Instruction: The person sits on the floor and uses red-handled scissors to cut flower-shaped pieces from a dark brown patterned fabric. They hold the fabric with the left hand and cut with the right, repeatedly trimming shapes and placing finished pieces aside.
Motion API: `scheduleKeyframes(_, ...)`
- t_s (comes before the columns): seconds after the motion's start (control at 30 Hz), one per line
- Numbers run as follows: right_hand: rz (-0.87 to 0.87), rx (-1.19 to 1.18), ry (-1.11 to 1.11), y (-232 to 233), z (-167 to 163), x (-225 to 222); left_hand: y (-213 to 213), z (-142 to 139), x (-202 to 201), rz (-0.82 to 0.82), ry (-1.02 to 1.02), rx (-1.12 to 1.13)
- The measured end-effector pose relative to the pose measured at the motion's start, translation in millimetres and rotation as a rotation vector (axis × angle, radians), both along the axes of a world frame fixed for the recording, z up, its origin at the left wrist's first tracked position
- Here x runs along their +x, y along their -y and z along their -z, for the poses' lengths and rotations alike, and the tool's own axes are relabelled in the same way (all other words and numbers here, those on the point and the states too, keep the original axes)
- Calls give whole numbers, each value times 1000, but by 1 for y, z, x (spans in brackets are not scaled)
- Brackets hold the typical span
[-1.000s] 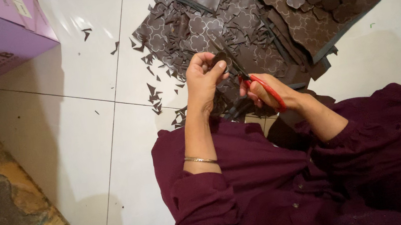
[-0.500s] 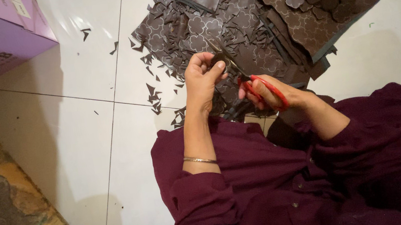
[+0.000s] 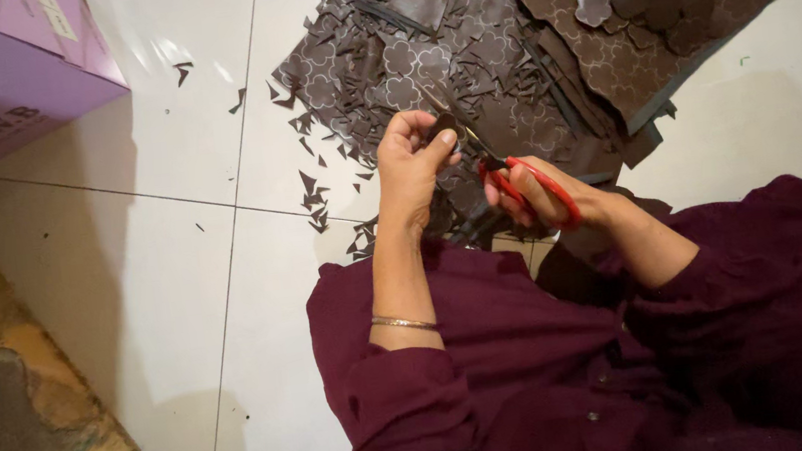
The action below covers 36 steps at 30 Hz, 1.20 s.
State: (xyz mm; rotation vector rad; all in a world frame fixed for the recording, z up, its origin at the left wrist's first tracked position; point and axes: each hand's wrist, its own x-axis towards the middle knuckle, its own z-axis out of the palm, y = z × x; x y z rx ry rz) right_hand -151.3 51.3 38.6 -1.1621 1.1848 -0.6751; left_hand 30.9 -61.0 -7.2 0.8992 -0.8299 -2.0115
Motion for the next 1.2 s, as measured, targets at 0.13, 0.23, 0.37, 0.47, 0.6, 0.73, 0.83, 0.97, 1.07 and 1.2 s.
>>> scheduleKeyframes(0.13,-1,-3,8,1,1,-1,1,3,-1,0,7,-1)
scheduleKeyframes(0.23,1,19,32,2,2,1,1,3,-1,5,4,9)
scheduleKeyframes(0.37,-20,39,72,1,0,0,1,-1,0,22,28,-11)
scheduleKeyframes(0.47,-12,60,89,0,-1,-1,0,-4,1,40,44,-34)
scheduleKeyframes(0.6,-17,62,107,2,3,-1,0,-6,1,49,45,-35)
scheduleKeyframes(0.73,-4,48,144,-2,8,-1,0,-7,1,57,42,-40)
scheduleKeyframes(0.83,-3,84,143,-3,6,-4,0,-6,1,54,43,-40)
scheduleKeyframes(0.97,13,95,97,0,0,-1,-1,-4,1,46,46,-29)
scheduleKeyframes(1.07,-26,114,112,1,-7,0,0,-1,-1,55,57,-52)
scheduleKeyframes(1.2,-36,143,87,1,-3,-2,-1,2,0,76,70,-50)
